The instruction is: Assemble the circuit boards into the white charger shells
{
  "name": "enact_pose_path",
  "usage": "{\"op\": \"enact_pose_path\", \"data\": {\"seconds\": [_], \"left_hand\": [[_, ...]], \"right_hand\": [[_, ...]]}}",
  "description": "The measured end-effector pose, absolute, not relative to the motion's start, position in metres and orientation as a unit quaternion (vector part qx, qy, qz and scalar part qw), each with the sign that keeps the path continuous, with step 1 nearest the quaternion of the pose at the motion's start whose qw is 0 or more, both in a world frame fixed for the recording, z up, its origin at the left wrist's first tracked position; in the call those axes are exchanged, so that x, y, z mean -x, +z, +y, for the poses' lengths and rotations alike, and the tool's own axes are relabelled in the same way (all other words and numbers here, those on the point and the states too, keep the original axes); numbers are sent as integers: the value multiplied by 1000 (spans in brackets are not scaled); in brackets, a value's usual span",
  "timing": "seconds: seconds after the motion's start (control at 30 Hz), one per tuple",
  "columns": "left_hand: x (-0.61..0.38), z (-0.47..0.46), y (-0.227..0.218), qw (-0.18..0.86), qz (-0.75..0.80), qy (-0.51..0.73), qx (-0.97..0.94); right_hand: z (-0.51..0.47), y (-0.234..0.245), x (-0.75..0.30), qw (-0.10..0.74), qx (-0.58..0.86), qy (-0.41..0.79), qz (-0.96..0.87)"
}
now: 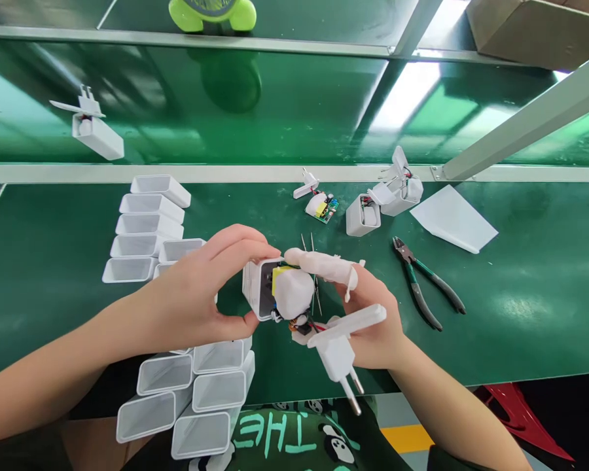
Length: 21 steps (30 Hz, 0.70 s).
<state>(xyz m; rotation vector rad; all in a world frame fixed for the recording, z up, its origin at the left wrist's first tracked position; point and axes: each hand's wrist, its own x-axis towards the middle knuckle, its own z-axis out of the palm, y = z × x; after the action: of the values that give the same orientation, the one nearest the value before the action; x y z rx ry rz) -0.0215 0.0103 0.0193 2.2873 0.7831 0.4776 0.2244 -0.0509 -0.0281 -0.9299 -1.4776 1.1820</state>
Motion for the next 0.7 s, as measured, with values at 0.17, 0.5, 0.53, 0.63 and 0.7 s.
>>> {"op": "enact_pose_path", "data": {"seconds": [0.17,0.5,0.53,0.63,0.7], "left_hand": [[21,11,20,324,297,182,-880],[23,12,18,301,291,176,-891],[23,12,18,300,290,177,-892],[22,13,19,293,282,183,-895],[22,13,19,288,275,186,-898]], "right_hand": [[-50,-26,-223,495,373,470,-628],[-47,-25,-226,478,372,449,-657],[-47,-25,-226,475,370,455,-656],[-48,-24,-227,458,391,458,-654],[-48,-22,-227,449,410,441,-659]]}}
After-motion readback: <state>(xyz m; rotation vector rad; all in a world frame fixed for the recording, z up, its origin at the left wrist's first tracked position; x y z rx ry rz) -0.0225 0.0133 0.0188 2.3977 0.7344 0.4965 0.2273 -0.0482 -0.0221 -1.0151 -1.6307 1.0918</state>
